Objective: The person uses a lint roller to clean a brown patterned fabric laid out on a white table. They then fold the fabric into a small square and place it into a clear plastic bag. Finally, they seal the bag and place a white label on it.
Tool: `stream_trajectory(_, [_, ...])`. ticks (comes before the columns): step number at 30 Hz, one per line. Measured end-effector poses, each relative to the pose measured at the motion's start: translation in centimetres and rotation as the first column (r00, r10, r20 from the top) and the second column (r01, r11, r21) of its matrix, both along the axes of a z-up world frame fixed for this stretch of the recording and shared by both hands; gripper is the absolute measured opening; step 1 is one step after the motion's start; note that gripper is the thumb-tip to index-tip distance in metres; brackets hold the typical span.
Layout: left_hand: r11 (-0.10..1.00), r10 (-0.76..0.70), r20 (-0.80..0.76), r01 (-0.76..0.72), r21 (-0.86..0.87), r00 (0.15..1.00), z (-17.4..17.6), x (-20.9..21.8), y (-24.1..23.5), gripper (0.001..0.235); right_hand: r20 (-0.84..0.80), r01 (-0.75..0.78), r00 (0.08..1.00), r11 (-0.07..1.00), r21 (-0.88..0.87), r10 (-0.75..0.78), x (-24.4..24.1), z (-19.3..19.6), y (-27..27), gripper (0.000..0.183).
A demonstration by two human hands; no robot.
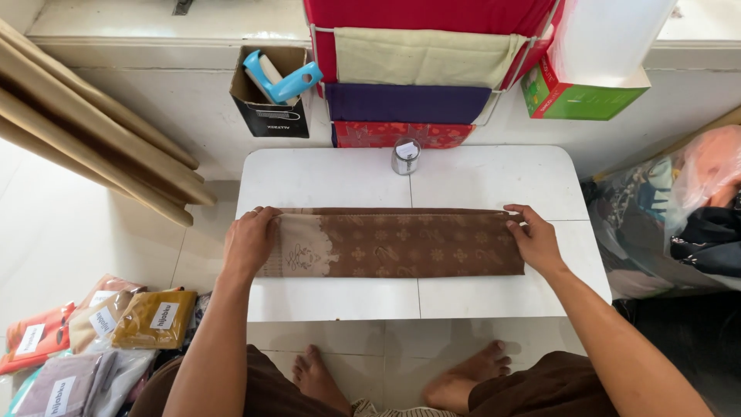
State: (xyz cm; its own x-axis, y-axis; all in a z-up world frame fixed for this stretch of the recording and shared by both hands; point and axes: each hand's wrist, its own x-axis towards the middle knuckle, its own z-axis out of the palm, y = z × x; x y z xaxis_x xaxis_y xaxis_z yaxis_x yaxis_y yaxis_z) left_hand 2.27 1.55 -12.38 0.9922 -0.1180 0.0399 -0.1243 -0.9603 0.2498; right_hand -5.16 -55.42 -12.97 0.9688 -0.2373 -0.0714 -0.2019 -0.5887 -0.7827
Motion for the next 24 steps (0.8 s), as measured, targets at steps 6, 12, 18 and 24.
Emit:
stream_trajectory(6, [0.992, 0.03, 0.082, -0.04, 0.117, 0.996, -3.5, 1.7, -1.3, 0.018, 0.013, 0.038, 0.999, 0.98, -0.194, -0.036, 0.8, 0.8, 2.3, 0.043])
stream_trajectory(12, [0.921, 0.069, 0.169, -0.128, 0.367, 0.983, -5.9, 1.9, -2.0, 0.017, 0.034, 0.131, 0.991, 0.929, -0.347, -0.127, 0.2, 3.0, 3.7, 0.053])
stream_trajectory(18, [0.917, 0.143, 0.199, -0.206, 0.343, 0.97, -7.6, 1.4, -0.7, 0.023, -0.139, 0.023, 0.987, 0.937, -0.348, -0.075, 0.1, 2.4, 2.3, 0.059])
stream_trajectory(24, [0.93, -0.188, 0.268, 0.084, 0.357, 0.945, -2.7, -1.1, -5.5, 0.036, -0.202, 0.059, 0.968, 0.92, -0.388, -0.148, -0.1, 3.5, 3.6, 0.073])
